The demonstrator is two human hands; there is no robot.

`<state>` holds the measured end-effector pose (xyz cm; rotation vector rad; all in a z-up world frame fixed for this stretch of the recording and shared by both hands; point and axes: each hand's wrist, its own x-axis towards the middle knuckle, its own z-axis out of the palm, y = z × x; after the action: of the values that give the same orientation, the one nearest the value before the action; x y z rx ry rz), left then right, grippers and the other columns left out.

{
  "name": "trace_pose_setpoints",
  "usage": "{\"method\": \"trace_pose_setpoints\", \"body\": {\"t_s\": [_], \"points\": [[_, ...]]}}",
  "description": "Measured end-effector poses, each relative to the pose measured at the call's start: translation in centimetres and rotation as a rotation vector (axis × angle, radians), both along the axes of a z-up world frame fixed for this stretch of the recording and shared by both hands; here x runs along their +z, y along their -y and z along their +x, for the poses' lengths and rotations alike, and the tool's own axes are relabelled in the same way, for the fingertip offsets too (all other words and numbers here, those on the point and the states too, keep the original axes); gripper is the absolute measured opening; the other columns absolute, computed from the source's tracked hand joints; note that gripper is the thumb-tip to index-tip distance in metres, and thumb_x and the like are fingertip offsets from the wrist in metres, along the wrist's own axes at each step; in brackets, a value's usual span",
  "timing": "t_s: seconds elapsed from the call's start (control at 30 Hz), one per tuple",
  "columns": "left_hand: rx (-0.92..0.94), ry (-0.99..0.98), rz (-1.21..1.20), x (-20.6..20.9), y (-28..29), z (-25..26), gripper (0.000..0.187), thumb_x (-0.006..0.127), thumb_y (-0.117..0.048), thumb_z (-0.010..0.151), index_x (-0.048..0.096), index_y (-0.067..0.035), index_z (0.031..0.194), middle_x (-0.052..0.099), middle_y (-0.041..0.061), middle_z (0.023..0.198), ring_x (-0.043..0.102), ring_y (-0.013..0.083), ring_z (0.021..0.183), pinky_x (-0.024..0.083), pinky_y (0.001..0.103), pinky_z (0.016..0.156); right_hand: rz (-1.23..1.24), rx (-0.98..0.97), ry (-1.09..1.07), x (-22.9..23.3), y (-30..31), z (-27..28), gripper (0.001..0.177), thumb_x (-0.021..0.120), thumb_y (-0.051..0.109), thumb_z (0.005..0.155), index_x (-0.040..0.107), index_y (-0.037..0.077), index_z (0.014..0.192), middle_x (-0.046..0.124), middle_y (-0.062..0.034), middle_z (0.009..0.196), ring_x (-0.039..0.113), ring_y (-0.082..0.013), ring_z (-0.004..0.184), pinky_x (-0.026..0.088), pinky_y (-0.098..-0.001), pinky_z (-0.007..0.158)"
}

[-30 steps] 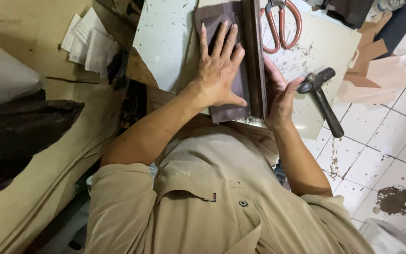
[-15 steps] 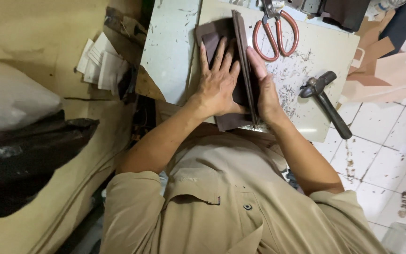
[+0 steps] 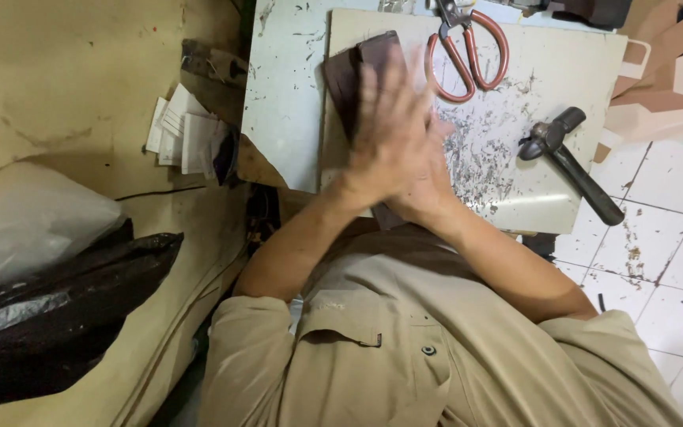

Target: Hammering the folded edges of leather pieces to flatten and bond them.

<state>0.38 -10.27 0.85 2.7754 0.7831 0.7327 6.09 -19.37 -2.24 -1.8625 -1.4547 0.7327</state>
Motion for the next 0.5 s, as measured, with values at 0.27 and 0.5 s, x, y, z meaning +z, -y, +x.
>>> {"method": "trace_pose_setpoints", "body": {"t_s": [0.27,0.5], "points": [[-0.102,-0.513,-0.183,3.2,0.3,0.9,0.093,0.036,-0.09,0.103,0.017,-0.024,0.166,0.013,0.008,0.173,0.011,0.0322,0.161,0.007,0.061,0.13,-0.023,0.007,-0.17,-1.1,0.9,2.7,0.045,0.028,0.028,0.114,0.023,0.011,0.156,0.044,-0.0142,0.151,0.044,-0.0227,0.137,0.036,-0.0328,0.121],[0.037,-0.373,-0.133,2.7,-1.8,0.3,0.085,0.055,-0.079,0.104,0.028,-0.02,0.16,0.025,0.011,0.166,0.021,0.0337,0.155,0.015,0.058,0.128,0.112,0.059,-0.269,2.8,0.4,5.2,0.046,0.033,0.02,0.113,0.024,0.008,0.156,0.043,-0.0153,0.153,0.043,-0.0229,0.14,0.034,-0.0333,0.123]]}}
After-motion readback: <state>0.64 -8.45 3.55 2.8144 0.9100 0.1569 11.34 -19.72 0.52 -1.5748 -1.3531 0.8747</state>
